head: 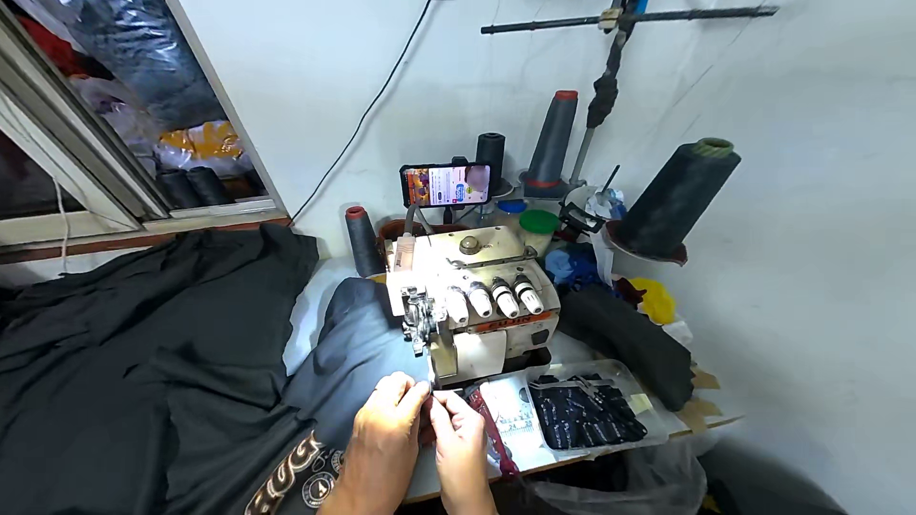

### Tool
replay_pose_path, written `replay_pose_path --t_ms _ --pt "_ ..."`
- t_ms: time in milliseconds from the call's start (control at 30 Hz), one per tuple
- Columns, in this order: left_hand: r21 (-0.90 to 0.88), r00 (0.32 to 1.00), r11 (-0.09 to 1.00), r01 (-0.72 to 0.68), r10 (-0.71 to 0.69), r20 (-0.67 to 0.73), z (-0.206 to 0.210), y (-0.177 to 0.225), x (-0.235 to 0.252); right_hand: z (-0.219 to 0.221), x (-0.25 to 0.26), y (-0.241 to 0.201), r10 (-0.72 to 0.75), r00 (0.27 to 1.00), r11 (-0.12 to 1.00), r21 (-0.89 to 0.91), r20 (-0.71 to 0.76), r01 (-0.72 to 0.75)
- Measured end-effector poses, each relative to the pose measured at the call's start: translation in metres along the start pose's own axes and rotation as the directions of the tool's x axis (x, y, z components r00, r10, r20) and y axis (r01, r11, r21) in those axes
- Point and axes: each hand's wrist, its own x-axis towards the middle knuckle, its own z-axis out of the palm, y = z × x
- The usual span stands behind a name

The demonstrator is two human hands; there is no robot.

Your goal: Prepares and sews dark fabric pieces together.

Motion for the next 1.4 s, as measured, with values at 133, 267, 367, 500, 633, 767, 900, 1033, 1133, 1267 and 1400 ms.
replay_pose_path --t_ms 133,267,367,500,633,767,900,1033,1133,1267,1400 --pt "0.137 0.999 0.99 -0.03 0.032 -0.018 0.006 -0.001 -0.002 0.005 0.007 0.001 -0.004 1.0 1.0 -0.009 -0.011 0.004" --pt "0.227 0.997 0.971 -0.074 0.07 0.026 0.013 -0.003 -0.016 0.001 0.002 0.007 0.013 0.999 1.0 -0.022 0.052 -0.012" --pt "0.199 0.997 0.977 -0.077 0.074 0.023 0.016 -0.013 -0.018 -0.008 -0.003 0.022 -0.019 0.994 0.985 -0.168 0.112 0.038" --pt "0.147 0.997 0.987 -0.07 0.064 0.039 0.015 -0.022 -0.012 -0.018 -0.009 0.038 -0.096 0.96 0.963 -0.221 0.262 0.156" --pt "0.071 0.998 0.996 -0.048 0.046 0.038 0.011 -0.026 -0.01 -0.018 -0.014 0.041 -0.144 0.944 0.95 -0.225 0.298 0.216" --pt "-0.068 0.998 0.997 0.043 -0.039 0.052 0.007 -0.04 0.004 -0.018 -0.015 0.034 -0.097 0.936 0.961 -0.211 0.339 0.176" --pt "-0.146 0.98 0.975 0.167 -0.148 0.132 0.006 -0.057 0.023 -0.018 -0.016 0.034 -0.096 0.934 0.96 -0.216 0.345 0.179" --pt "-0.209 0.952 0.931 0.3 -0.279 0.124 0.005 -0.067 0.025 -0.018 -0.018 0.034 -0.11 0.931 0.955 -0.221 0.349 0.196" --pt "-0.196 0.941 0.92 0.339 -0.326 0.096 -0.003 -0.067 0.015 -0.018 -0.019 0.035 -0.113 0.93 0.952 -0.231 0.35 0.203" --pt "-0.228 0.943 0.92 0.32 -0.331 -0.014 -0.019 -0.056 -0.005 -0.017 -0.021 0.033 -0.089 0.934 0.946 -0.265 0.347 0.189" --pt "-0.281 0.93 0.91 0.305 -0.348 -0.119 -0.021 -0.051 -0.037 -0.016 -0.021 0.037 -0.098 0.932 0.943 -0.266 0.348 0.199"
